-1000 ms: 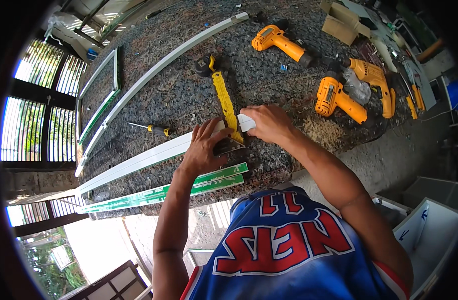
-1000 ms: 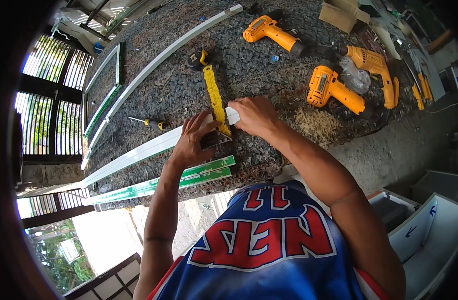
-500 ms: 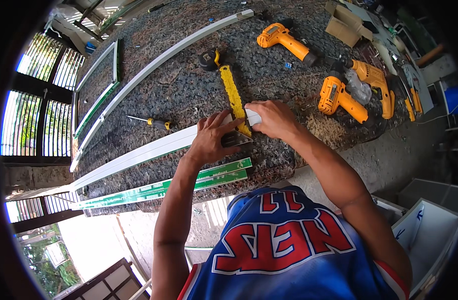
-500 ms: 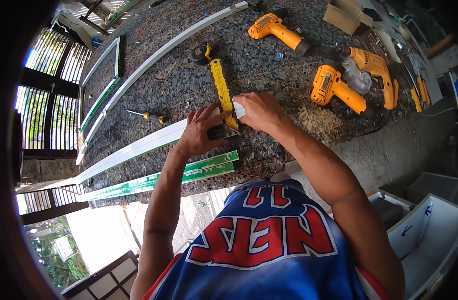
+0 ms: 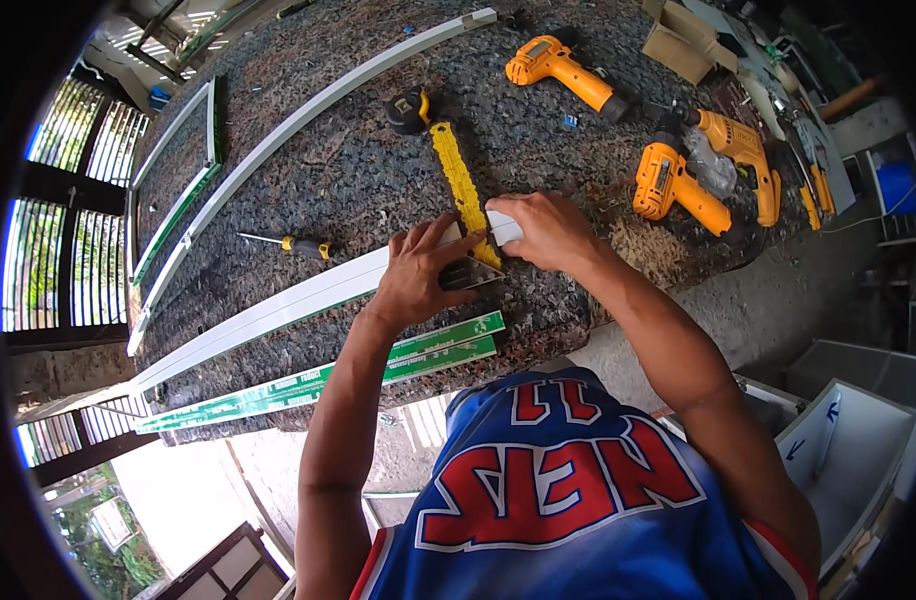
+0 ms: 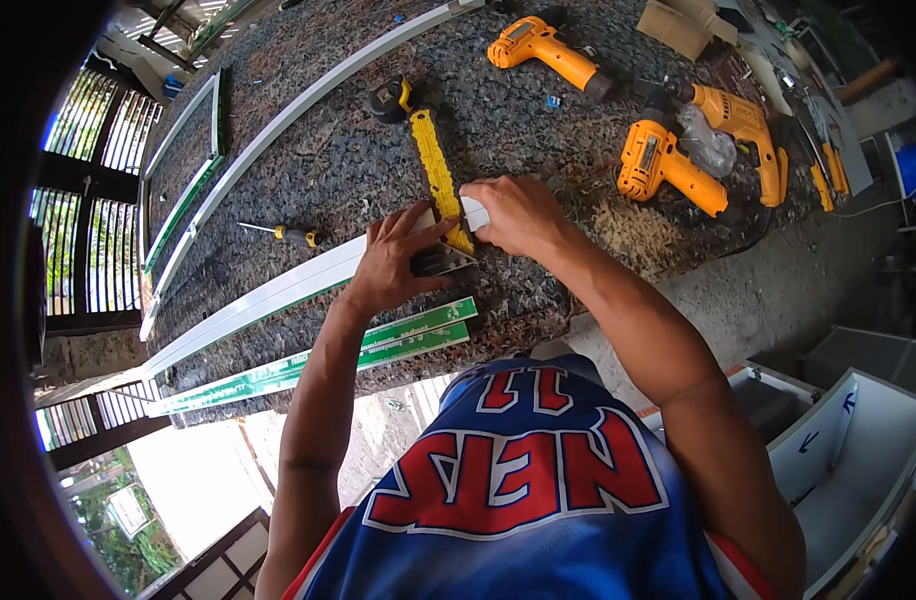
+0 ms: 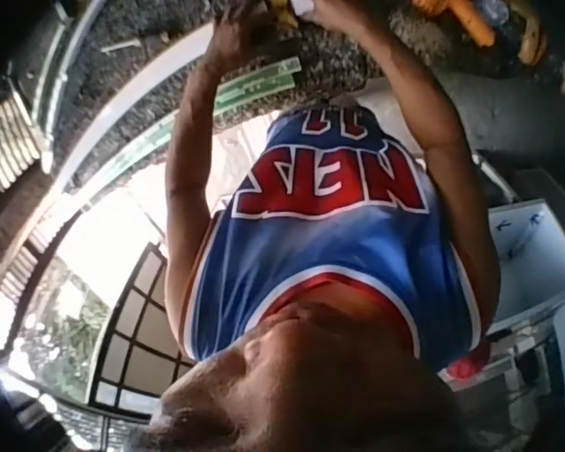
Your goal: The person peels protective film from aluminum bars, fetches an additional bar from another table, and aligns the bars on a workbench. The person then marks lines across the aluminum bars using a combination square and a pencil.
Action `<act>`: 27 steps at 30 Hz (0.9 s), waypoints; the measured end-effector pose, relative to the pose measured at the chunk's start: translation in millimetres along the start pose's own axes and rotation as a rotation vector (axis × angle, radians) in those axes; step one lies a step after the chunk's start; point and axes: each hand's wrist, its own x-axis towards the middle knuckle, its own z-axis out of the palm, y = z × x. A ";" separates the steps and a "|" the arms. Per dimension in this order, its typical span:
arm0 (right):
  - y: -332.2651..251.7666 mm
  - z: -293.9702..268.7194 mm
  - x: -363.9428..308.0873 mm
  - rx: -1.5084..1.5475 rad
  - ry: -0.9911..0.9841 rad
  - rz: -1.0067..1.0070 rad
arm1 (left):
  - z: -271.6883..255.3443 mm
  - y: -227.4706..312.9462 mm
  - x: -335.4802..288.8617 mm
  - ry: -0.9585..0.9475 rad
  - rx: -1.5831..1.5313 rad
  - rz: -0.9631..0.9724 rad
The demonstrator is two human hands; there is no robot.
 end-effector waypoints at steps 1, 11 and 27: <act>0.8 0.6 -0.1 0.001 0.000 0.002 | 0.6 0.1 0.6 0.008 -0.004 0.005; -1.2 -0.5 -1.2 0.003 0.002 0.033 | -1.1 -0.2 1.5 -0.010 -0.007 0.006; 2.4 4.5 0.6 0.005 0.017 0.053 | -2.0 0.1 1.3 -0.010 -0.007 0.021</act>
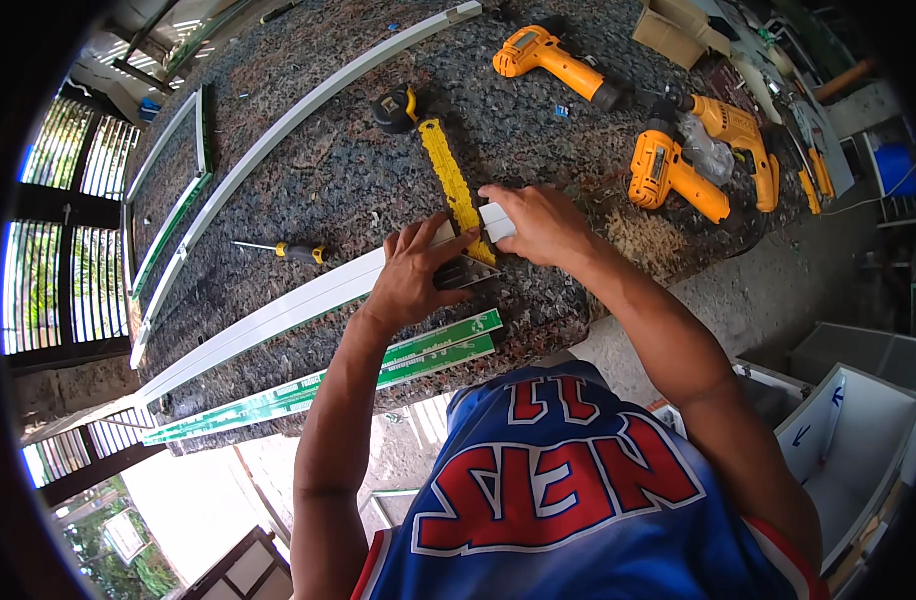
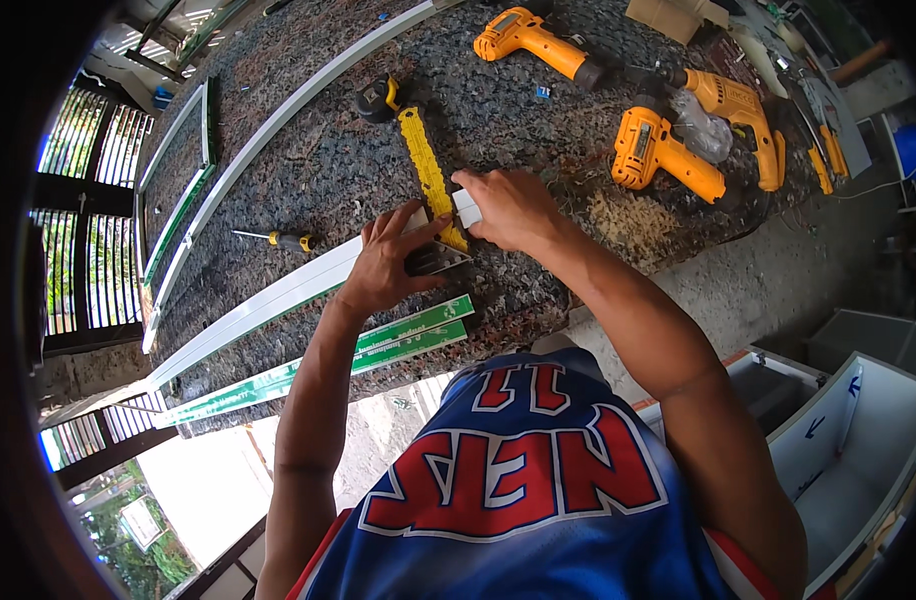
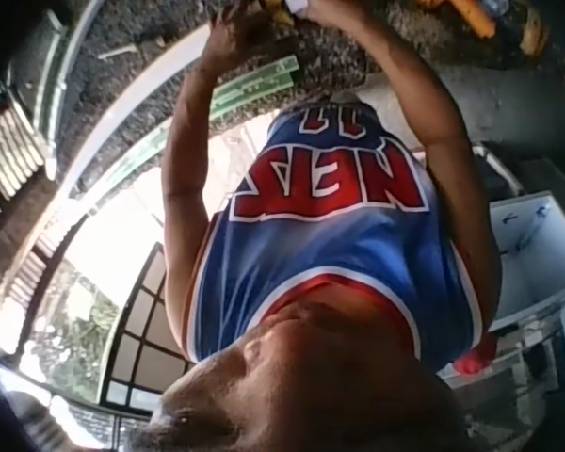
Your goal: The person peels protective film from aluminum bars, fetches an additional bar from another table, and aligns the bars on a workbench. The person then marks lines across the aluminum bars using a combination square and a pencil.
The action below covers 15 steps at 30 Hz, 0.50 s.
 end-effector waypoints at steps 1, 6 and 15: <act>0.6 0.0 0.0 -0.001 0.000 0.001 | -0.1 -0.4 0.4 -0.003 -0.005 0.004; 1.0 -1.5 -1.0 -0.004 0.009 -0.017 | -1.4 0.0 1.4 -0.016 0.002 0.003; 3.0 0.5 -1.3 0.018 0.029 -0.032 | -0.7 -0.9 1.8 -0.029 -0.015 -0.007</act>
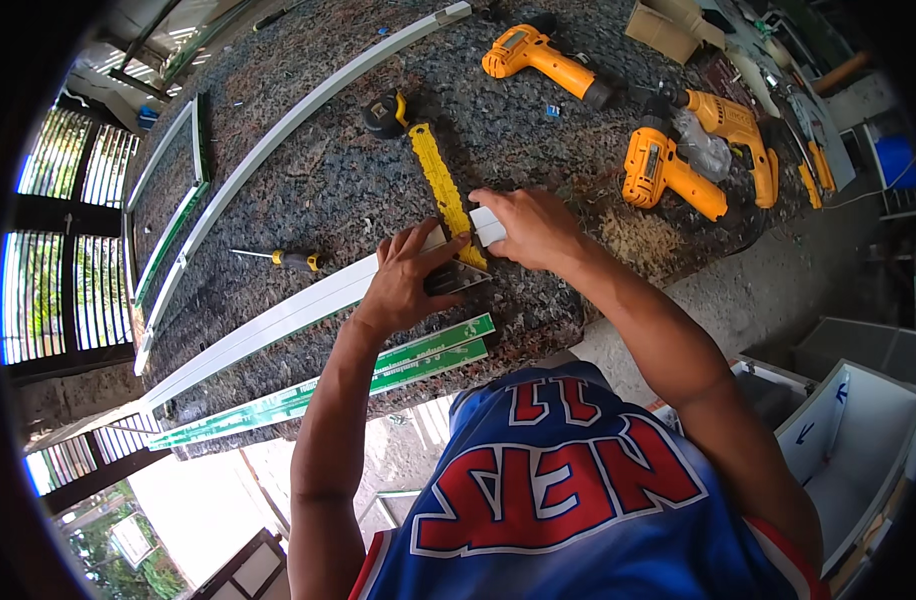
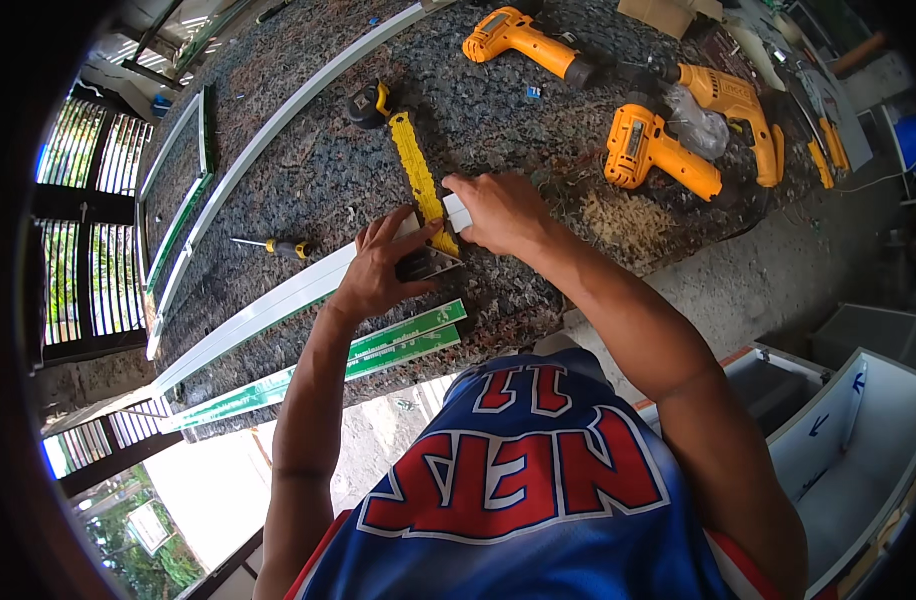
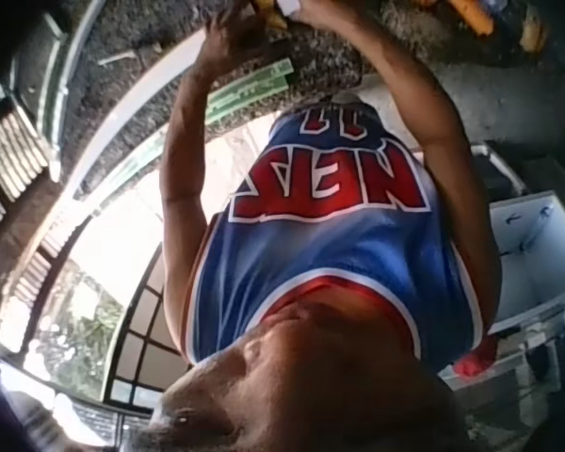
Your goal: The person peels protective film from aluminum bars, fetches an additional bar from another table, and aligns the bars on a workbench. The person then marks lines across the aluminum bars using a combination square and a pencil.
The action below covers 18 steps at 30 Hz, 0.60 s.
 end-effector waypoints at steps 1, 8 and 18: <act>0.3 0.2 0.1 0.002 0.000 0.000 | 0.7 -0.6 0.2 0.001 0.004 0.002; 0.8 -1.4 0.2 0.000 0.000 0.000 | -0.6 2.3 1.4 -0.001 0.021 -0.012; 0.6 2.4 0.1 -0.009 0.008 -0.004 | -2.8 7.8 -0.1 0.000 0.019 -0.043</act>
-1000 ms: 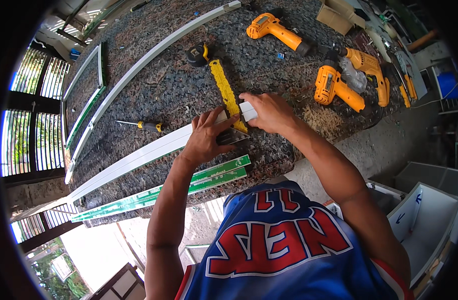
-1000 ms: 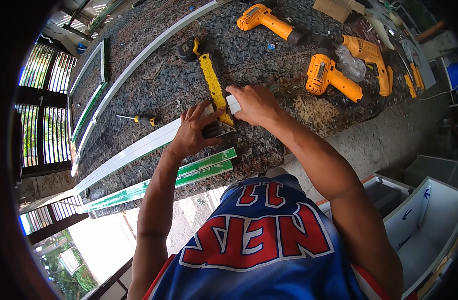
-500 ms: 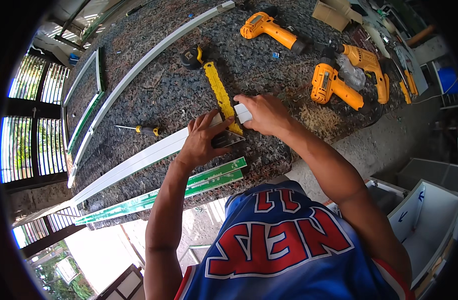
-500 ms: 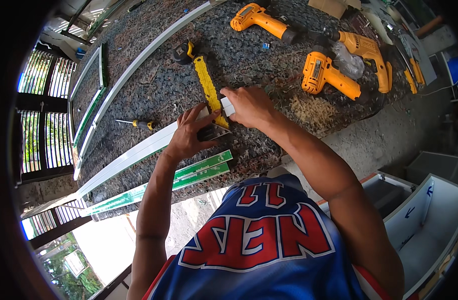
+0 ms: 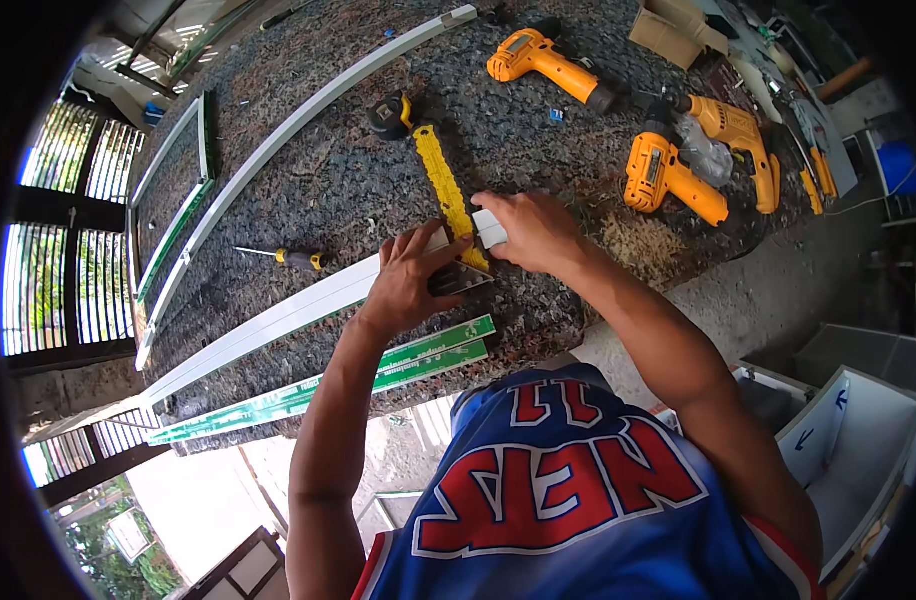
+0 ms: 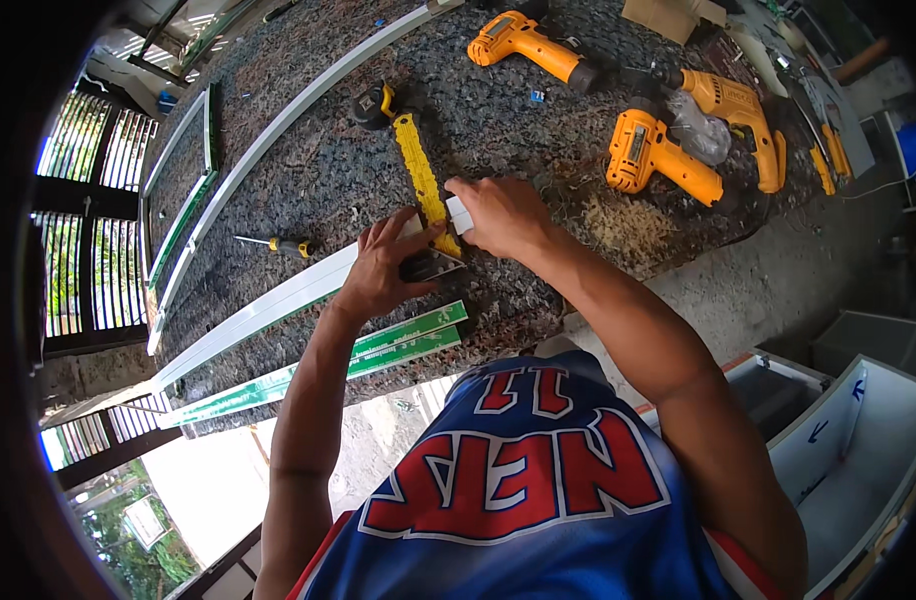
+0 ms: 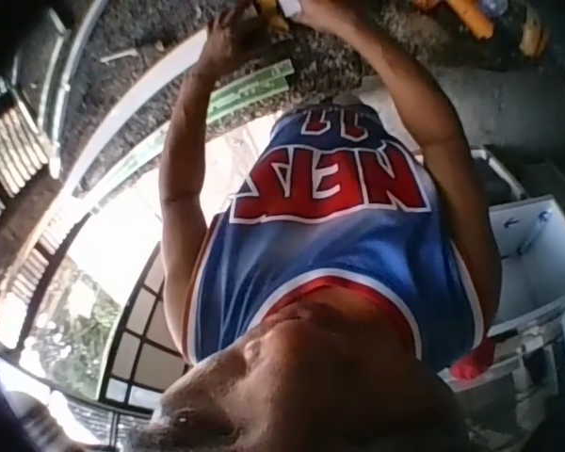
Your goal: The person peels protective film from aluminum bars, fetches an additional bar from another table, and aligns the bars on a workbench. The person then marks lines across the aluminum bars using a combination square and a pencil.
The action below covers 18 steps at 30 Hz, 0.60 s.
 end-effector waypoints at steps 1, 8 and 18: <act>0.5 0.4 0.0 -0.003 0.000 -0.002 | -0.4 0.9 0.7 -0.003 0.003 0.001; -0.2 1.7 0.1 -0.008 -0.008 0.007 | 3.4 -4.4 0.3 0.006 0.008 0.028; -1.4 -0.8 1.2 0.013 -0.039 0.047 | 3.9 -5.0 1.0 0.006 -0.010 0.030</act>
